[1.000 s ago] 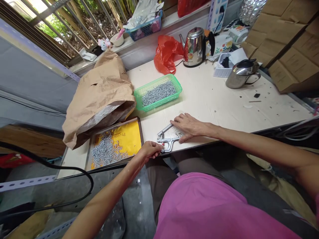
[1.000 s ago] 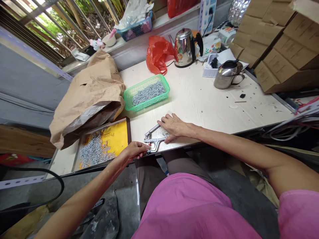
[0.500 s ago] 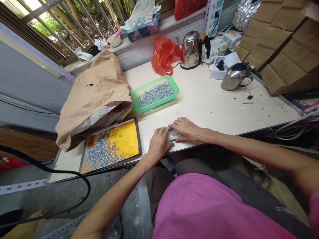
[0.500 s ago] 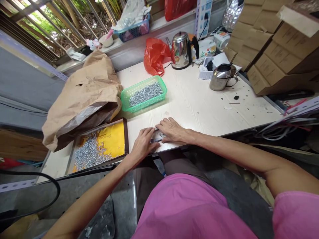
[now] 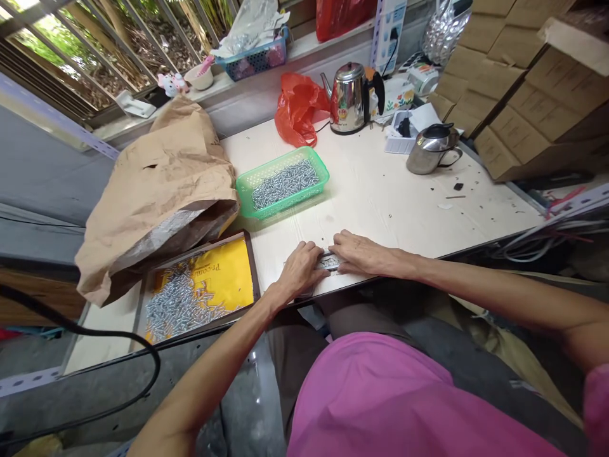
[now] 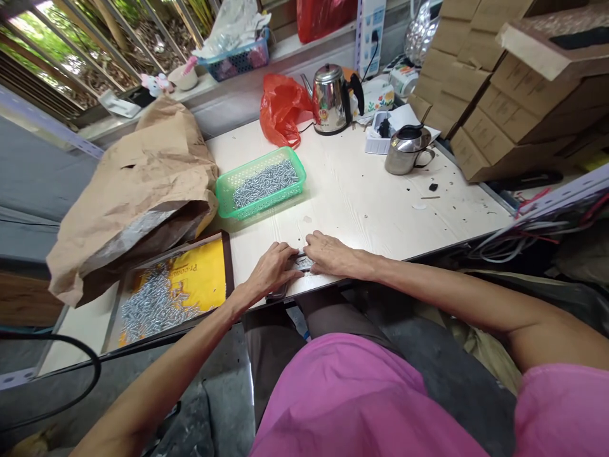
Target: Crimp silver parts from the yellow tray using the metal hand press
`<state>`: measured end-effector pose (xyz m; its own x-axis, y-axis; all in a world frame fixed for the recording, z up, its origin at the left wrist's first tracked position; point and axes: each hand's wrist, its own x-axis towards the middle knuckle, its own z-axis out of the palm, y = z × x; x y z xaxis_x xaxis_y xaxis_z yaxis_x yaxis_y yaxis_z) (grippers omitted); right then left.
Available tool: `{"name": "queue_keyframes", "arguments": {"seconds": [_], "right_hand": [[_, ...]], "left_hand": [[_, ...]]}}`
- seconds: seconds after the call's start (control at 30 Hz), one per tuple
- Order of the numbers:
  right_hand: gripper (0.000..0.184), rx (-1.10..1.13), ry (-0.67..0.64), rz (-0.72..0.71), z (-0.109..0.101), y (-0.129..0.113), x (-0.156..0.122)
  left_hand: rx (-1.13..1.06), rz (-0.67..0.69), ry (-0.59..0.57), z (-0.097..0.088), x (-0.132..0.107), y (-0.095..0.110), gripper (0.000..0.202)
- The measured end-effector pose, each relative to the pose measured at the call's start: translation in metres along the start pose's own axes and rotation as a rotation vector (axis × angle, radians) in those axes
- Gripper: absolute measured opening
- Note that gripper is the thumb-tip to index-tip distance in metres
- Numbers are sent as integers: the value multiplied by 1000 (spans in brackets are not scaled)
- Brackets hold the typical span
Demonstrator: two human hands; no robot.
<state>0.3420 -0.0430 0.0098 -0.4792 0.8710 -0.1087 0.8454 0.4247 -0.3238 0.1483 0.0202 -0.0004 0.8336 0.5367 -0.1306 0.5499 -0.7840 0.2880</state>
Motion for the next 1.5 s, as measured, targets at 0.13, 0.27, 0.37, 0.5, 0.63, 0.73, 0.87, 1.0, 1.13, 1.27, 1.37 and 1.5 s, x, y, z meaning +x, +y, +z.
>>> {"name": "queue_keyframes", "arguments": {"seconds": [0.13,0.27,0.37,0.5,0.63,0.73,0.87,1.0,1.13,1.27,1.37,1.5], "right_hand": [[12,14,0,11,10,-3,-1],[20,36,16,21,22,-2,0],[18,35,68,26,21,2,-2],[38,50,94,-68,11,18,-3],[32,46,110,-39,7,35,7],[22,-22,144,42,9,40,23],[22,-142,191,124,5,37,47],[22,-184,184,44,-2,8,63],[15,-171,67,-386,3,-38,75],[18,-215,4,-574,18,-69,86],[19,-192,24,-612,30,-78,92],[13,-32,188,-565,26,-75,98]], "left_hand": [[-29,5,30,7,-3,0,22],[-29,-34,32,8,-2,4,15],[-18,-55,38,6,-3,7,15],[-9,-59,134,14,-17,14,35],[-41,-24,265,37,-37,34,37],[-99,21,275,53,-45,49,35],[-155,-23,299,59,-47,57,36],[-178,-26,307,59,-46,57,40],[-224,-35,307,65,-49,55,43],[-237,-79,259,71,-53,58,43],[-236,-75,245,75,-55,61,45],[-200,-37,278,66,-68,50,35]]}}
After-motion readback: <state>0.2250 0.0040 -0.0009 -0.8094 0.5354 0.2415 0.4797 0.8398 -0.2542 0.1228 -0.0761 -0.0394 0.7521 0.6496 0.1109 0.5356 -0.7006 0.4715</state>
